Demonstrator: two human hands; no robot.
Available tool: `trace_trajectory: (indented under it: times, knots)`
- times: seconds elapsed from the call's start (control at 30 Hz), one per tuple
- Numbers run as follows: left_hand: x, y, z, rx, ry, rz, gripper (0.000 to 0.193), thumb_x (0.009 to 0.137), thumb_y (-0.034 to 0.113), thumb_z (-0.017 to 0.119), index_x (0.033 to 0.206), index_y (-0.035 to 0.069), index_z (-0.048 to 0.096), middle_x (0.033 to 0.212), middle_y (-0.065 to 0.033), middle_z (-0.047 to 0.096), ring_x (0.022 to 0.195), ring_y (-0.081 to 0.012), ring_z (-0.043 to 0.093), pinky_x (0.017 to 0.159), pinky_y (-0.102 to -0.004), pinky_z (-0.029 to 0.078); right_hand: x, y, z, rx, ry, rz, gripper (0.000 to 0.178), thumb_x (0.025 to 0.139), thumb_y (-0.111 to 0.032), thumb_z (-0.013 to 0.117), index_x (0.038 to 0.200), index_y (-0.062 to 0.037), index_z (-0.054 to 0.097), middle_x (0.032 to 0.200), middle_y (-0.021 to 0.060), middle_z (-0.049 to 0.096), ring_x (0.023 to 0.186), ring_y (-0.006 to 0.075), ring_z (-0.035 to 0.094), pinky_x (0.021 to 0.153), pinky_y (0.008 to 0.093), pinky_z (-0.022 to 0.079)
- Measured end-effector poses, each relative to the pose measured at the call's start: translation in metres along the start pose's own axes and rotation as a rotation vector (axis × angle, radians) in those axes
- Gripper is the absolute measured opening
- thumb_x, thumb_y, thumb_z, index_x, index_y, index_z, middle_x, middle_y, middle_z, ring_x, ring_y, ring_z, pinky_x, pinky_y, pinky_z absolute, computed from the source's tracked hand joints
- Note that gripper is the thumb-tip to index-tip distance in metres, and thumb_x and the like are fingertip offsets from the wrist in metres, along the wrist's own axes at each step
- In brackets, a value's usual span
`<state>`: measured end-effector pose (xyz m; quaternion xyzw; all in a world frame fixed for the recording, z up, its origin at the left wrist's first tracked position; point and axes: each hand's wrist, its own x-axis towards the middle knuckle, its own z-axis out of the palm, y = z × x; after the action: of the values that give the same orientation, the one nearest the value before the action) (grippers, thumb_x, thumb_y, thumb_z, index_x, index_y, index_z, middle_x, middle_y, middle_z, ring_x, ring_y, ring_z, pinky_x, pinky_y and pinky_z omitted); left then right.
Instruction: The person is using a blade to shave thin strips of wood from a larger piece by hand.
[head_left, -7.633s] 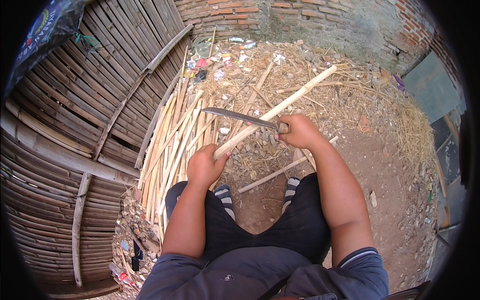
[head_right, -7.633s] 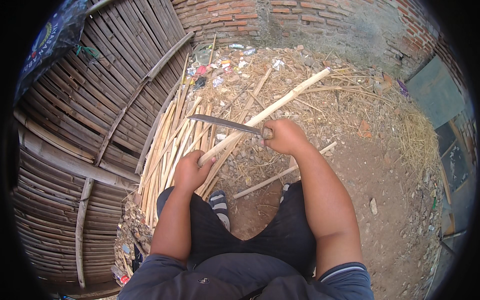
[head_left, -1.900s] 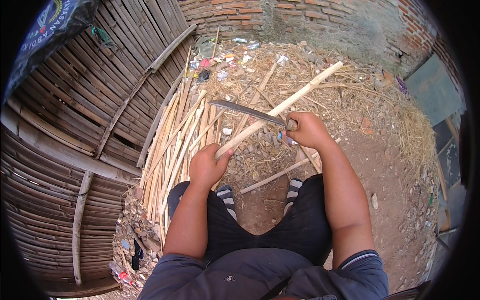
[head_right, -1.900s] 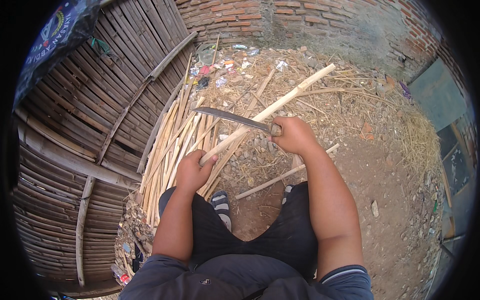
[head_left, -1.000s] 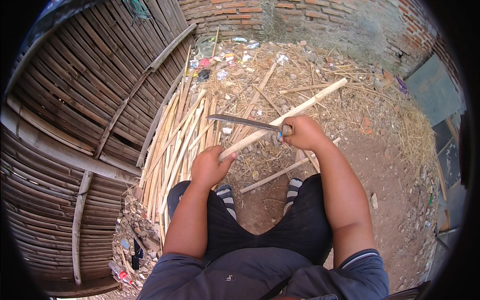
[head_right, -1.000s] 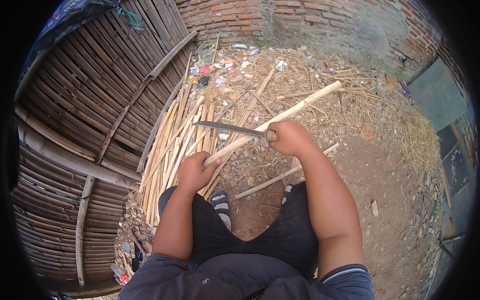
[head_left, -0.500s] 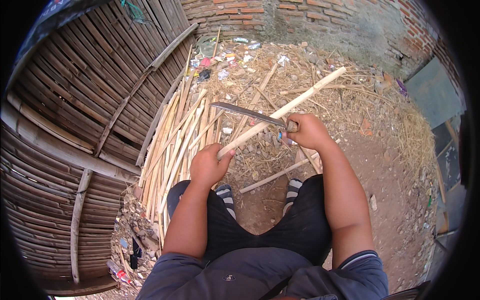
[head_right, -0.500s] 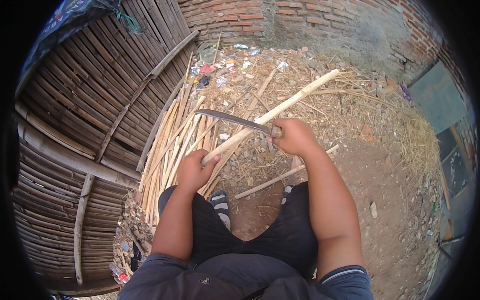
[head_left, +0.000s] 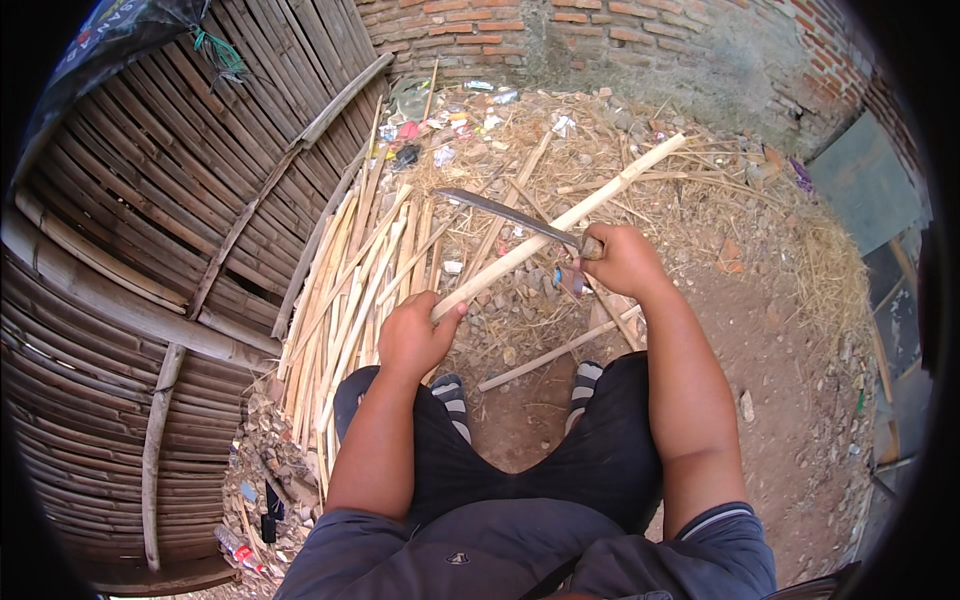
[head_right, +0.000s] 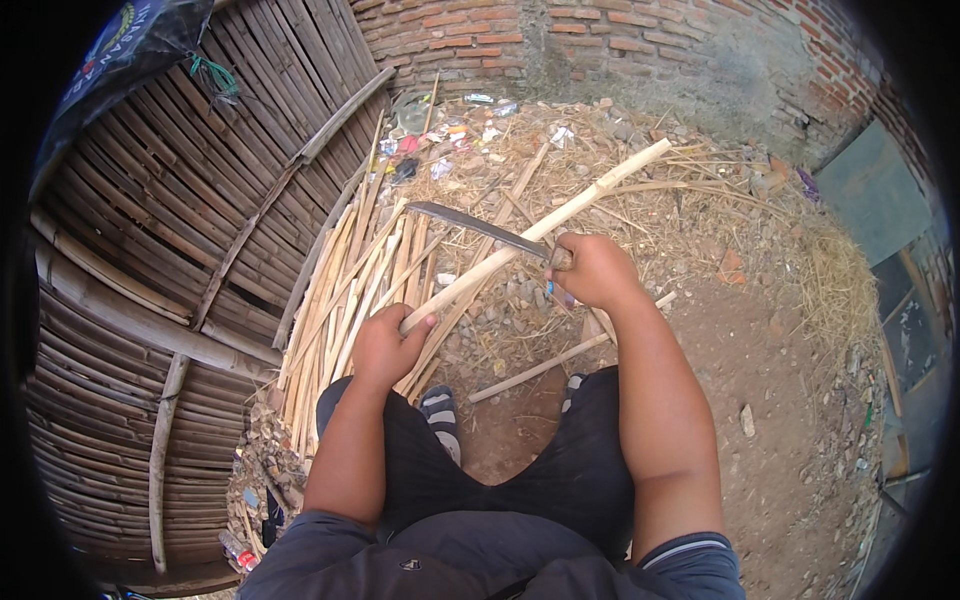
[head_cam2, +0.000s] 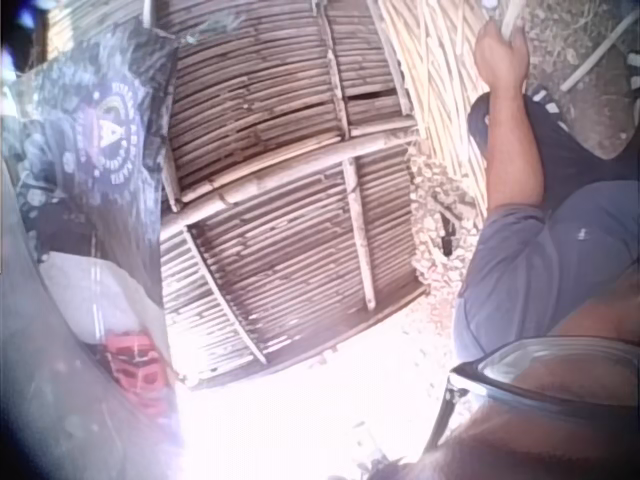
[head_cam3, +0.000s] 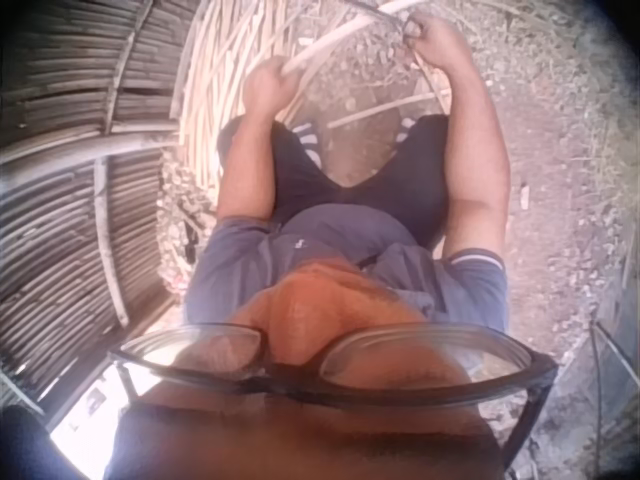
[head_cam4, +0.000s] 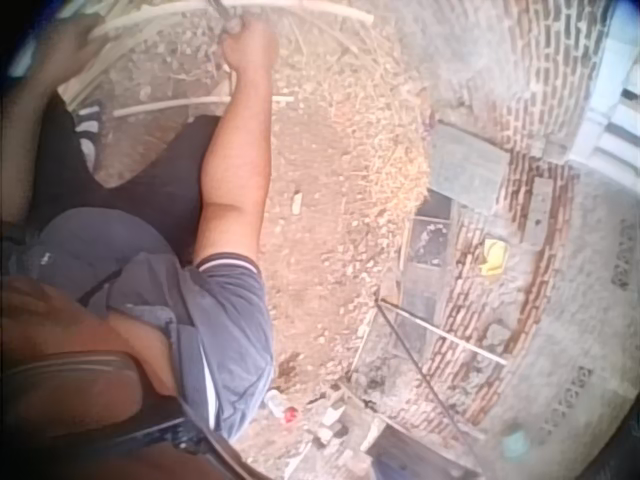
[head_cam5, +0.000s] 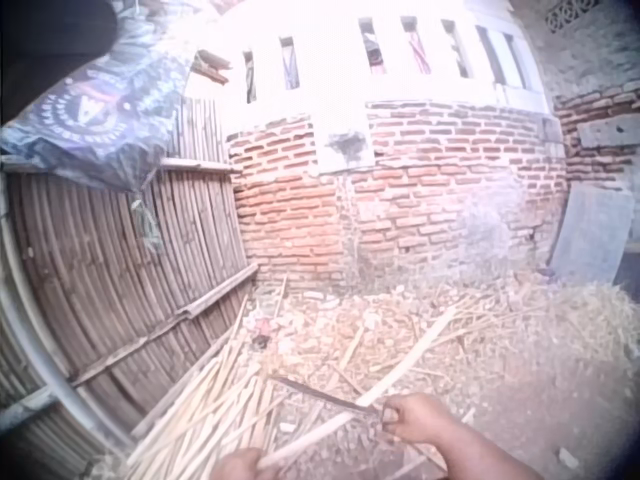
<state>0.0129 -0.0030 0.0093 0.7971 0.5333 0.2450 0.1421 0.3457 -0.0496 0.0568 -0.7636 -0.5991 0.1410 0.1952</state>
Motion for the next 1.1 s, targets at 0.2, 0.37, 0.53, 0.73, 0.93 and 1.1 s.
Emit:
trace_trajectory:
  times: [0.2,0.37,0.53,0.73,0.93,1.1]
  knots:
    - [0.000,-0.001,0.000,-0.018,0.001,0.003,0.044,0.095,0.048,0.080,0.097,0.004,0.077,0.080,-0.0192,0.073,0.075,-0.0391,0.072,0.070,-0.0493,0.055,-0.005,-0.007,0.010,-0.032,0.023,-0.156,0.044,0.080,-0.034,0.092,0.113,-0.0088,0.078,0.091,0.0202,0.075,0.086,0.0387,0.074,0.076,0.0473,0.056]
    - [0.000,-0.001,0.000,-0.007,0.023,0.004,0.044,0.094,0.048,0.080,0.097,0.004,0.077,0.082,-0.0194,0.074,0.076,-0.0394,0.072,0.070,-0.0494,0.056,0.002,-0.003,0.005,-0.003,-0.043,-0.024,0.048,0.082,-0.036,0.091,0.121,-0.0120,0.078,0.093,0.0185,0.077,0.093,0.0382,0.076,0.081,0.0481,0.058]
    - [0.001,0.003,-0.003,0.010,-0.014,-0.016,0.044,0.094,0.048,0.080,0.097,0.004,0.077,0.084,-0.0200,0.074,0.079,-0.0399,0.072,0.071,-0.0497,0.056,0.001,0.003,0.008,0.004,-0.002,-0.048,0.049,0.082,-0.036,0.091,0.122,-0.0110,0.078,0.092,0.0179,0.077,0.092,0.0381,0.076,0.080,0.0481,0.058]
    - [0.000,-0.001,-0.001,-0.011,0.019,0.015,0.045,0.094,0.048,0.080,0.098,0.004,0.077,0.084,-0.0205,0.074,0.080,-0.0402,0.072,0.072,-0.0499,0.056,0.001,-0.003,0.008,-0.035,-0.032,-0.123,0.050,0.083,-0.037,0.091,0.123,-0.0102,0.077,0.093,0.0182,0.077,0.091,0.0375,0.076,0.080,0.0479,0.058]
    - [0.000,0.000,-0.001,-0.001,0.019,0.013,0.045,0.095,0.048,0.080,0.097,0.004,0.077,0.083,-0.0202,0.074,0.078,-0.0401,0.072,0.071,-0.0500,0.056,0.000,-0.004,0.000,0.025,-0.062,-0.025,0.047,0.083,-0.034,0.091,0.120,-0.0081,0.077,0.091,0.0193,0.076,0.089,0.0375,0.075,0.078,0.0475,0.057]
    - [0.000,-0.003,0.001,-0.013,0.017,0.025,0.044,0.095,0.048,0.080,0.096,0.004,0.076,0.081,-0.0201,0.073,0.077,-0.0399,0.072,0.070,-0.0496,0.055,0.000,0.000,0.002,0.008,-0.031,-0.057,0.046,0.082,-0.033,0.090,0.118,-0.0067,0.077,0.090,0.0196,0.076,0.089,0.0382,0.075,0.079,0.0476,0.057]
